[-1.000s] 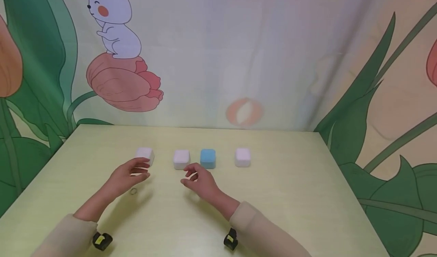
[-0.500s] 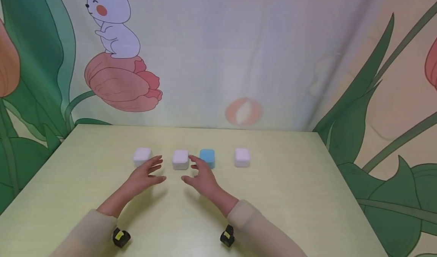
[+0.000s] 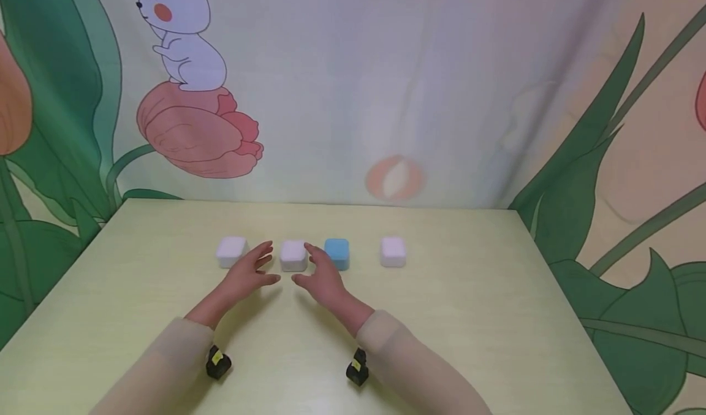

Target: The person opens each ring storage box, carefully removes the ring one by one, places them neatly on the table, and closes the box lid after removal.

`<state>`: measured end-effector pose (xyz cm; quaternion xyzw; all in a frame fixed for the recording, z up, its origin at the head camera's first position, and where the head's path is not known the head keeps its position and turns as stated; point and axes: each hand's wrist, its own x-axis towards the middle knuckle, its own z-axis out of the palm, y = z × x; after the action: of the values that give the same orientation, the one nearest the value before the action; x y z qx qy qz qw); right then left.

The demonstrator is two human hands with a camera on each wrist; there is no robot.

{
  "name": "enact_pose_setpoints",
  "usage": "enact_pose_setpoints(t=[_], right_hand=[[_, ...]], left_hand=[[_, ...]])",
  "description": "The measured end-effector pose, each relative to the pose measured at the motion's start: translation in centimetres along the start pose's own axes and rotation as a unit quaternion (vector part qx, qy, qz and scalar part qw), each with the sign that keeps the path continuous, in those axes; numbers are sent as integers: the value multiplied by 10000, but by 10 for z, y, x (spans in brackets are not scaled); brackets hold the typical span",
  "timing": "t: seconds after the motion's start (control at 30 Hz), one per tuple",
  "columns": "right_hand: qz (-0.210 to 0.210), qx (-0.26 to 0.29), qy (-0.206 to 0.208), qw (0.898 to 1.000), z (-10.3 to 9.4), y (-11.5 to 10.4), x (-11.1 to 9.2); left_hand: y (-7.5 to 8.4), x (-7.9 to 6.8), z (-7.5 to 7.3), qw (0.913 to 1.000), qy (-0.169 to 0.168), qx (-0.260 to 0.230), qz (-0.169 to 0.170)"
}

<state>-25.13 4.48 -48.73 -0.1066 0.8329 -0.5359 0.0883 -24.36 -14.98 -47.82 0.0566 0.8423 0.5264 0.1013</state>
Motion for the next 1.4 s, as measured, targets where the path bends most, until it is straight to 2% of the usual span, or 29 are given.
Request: enact_pose_setpoints(t=[0.37, 0.63, 1.03, 1.4], right_hand=[[-100, -133, 222, 9996, 4, -6, 14], [5, -281, 171, 9995, 6, -5, 24], [402, -160, -22, 9991, 12, -6, 38], [426, -162, -111, 9989, 15, -9, 43]], left_hand=[[0, 20, -1, 9999, -106, 99, 57], [-2, 31, 2, 9995, -166, 223, -168], [-6, 35, 4, 9996, -165, 192, -113], [-10, 39, -2, 9973, -50, 727, 28]])
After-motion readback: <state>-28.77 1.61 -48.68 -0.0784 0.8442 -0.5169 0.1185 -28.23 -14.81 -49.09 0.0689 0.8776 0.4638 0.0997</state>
